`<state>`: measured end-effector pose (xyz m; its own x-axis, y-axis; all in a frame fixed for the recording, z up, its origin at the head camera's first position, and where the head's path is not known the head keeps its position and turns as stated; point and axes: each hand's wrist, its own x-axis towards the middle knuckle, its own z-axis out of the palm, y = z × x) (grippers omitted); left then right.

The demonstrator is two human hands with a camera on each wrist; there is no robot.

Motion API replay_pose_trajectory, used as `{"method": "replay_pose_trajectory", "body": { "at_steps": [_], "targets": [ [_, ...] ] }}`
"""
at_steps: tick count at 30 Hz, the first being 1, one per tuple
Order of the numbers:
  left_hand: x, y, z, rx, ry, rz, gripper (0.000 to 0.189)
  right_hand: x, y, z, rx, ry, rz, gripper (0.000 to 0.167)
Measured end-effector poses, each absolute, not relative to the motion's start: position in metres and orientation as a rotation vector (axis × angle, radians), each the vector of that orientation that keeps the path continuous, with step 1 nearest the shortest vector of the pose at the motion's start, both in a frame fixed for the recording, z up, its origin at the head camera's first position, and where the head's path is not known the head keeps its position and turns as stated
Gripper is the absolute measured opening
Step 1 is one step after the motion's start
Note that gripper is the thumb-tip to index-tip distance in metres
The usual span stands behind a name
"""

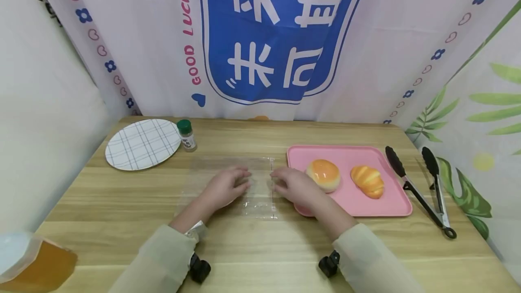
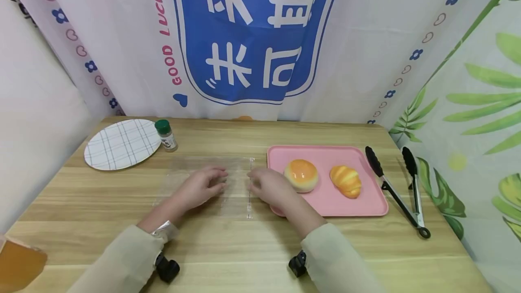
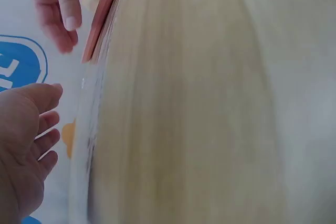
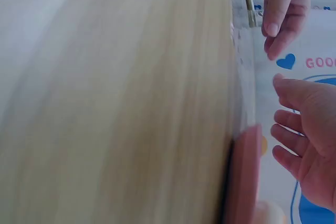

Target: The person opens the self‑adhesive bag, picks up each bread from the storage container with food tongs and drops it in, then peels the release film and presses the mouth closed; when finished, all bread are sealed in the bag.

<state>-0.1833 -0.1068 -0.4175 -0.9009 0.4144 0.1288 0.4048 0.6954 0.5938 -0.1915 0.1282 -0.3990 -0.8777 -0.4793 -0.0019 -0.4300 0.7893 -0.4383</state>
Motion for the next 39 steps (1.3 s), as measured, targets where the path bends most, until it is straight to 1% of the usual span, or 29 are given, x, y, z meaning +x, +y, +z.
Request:
{"method": "replay_pose_trajectory", "body": {
  "at_steps": [4, 10, 17, 25, 32, 39],
  "targets": [
    [-0.185, -0.103, -0.426, 0.616, 2.835, 1.060, 0.031, -0.193, 0.121, -0.405, -0.711, 2.800, -0.610, 0.044],
    [-0.187, -0.102, -0.436, 0.623, 2.869, 1.034, 0.031, -0.195, 0.115, -0.408, -0.743, 2.766, -0.511, 0.049],
    [-0.186, -0.107, -0.441, 0.637, 2.904, 0.984, 0.033, -0.197, 0.112, -0.408, -0.771, 2.750, -0.433, 0.050],
    [-0.186, -0.107, -0.443, 0.573, 2.970, 1.045, 0.023, -0.198, 0.111, -0.409, -0.774, 2.744, -0.441, 0.050],
    [-0.185, -0.109, -0.438, 0.495, 2.992, 1.165, 0.019, -0.198, 0.111, -0.409, -0.787, 2.739, -0.441, 0.050],
    [-0.186, -0.109, -0.424, 0.527, 2.991, 1.170, 0.016, -0.200, 0.111, -0.409, -0.783, 2.749, -0.415, 0.051]
  ]
}}
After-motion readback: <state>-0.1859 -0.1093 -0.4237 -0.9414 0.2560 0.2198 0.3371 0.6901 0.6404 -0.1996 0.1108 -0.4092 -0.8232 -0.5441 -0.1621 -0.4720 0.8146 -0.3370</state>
